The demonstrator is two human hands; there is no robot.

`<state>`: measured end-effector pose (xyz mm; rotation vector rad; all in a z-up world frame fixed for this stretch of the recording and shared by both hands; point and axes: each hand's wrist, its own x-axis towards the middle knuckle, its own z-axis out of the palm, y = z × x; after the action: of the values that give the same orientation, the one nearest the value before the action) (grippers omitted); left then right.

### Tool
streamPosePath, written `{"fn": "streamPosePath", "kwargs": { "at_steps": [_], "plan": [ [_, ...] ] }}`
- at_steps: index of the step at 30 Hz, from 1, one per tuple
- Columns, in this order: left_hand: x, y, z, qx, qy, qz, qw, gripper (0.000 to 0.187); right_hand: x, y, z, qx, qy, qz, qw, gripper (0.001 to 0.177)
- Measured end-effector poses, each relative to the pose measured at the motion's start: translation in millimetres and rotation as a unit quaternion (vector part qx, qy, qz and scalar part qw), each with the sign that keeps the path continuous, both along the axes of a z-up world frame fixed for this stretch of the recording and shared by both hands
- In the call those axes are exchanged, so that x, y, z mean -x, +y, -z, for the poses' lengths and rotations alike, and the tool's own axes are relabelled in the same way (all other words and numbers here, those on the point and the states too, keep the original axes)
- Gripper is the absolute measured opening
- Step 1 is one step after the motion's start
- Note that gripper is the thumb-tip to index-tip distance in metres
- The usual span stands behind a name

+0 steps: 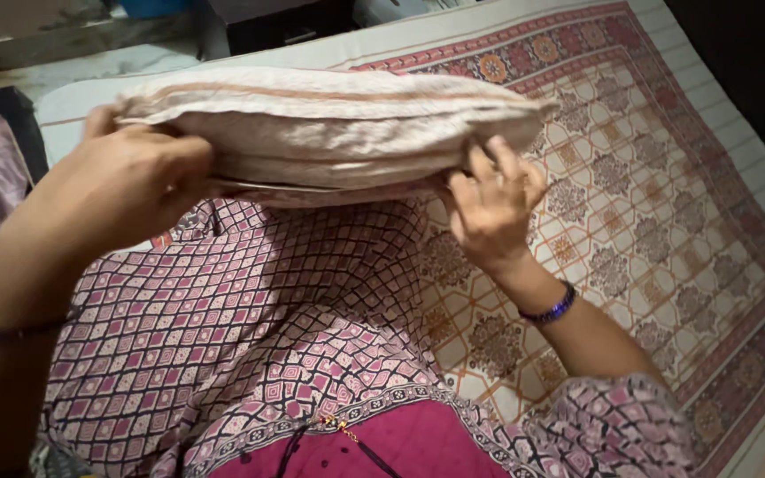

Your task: The person puts a cover on a pillow by sliding the pillow into the opening and smoothing it out with their hands.

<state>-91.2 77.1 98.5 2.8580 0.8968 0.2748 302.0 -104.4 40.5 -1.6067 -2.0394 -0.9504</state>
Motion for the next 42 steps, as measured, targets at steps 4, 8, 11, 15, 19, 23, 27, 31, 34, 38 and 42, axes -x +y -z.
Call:
{"fn": "streamPosePath", "kwargs": {
  "at_steps": [4,8,11,15,19,23,27,31,34,38,42],
  "plan": [
    [-16,-46,-9,-0.046,0.118,-0.173,0.977,0.031,18,29,-13,-0.065,-0.068,-0.029,0.995,0.011],
    [-69,-104,5,-0.092,0.004,-0.103,0.99,0.034,23,48,-20,-0.059,-0.05,-0.039,0.996,0.023],
    [-107,-91,17,-0.026,-0.226,0.047,0.973,0.069,23,49,-20,-0.054,-0.078,-0.041,0.995,0.022],
    [-123,-56,30,-0.166,-0.172,-0.004,0.971,0.037,-3,30,-20,-0.009,-0.091,-0.086,0.992,0.013],
    [-114,-44,33,-0.176,-0.135,0.005,0.975,0.026,-33,10,-38,0.104,-0.187,-0.084,0.973,0.016],
    [-106,-42,27,-0.115,-0.131,0.018,0.985,0.017,-49,-1,-75,0.124,-0.18,-0.036,0.975,0.008],
    [-105,-47,35,-0.157,-0.181,0.09,0.967,0.023,-40,-2,-79,0.131,-0.108,-0.168,0.971,0.011],
    [-89,-21,45,-0.166,-0.209,0.103,0.958,0.007,-52,27,-71,0.098,0.0,-0.151,0.984,0.012],
    [-81,-4,51,-0.225,-0.205,0.064,0.95,0.014,-44,55,-51,-0.092,0.04,-0.137,0.985,0.016],
    [-80,11,45,-0.255,-0.217,0.058,0.94,0.014,-17,89,-33,-0.165,0.171,-0.139,0.961,0.021],
    [-66,16,18,-0.375,-0.199,0.027,0.905,0.034,-33,103,6,-0.133,0.438,-0.224,0.86,0.061]
  ]
}}
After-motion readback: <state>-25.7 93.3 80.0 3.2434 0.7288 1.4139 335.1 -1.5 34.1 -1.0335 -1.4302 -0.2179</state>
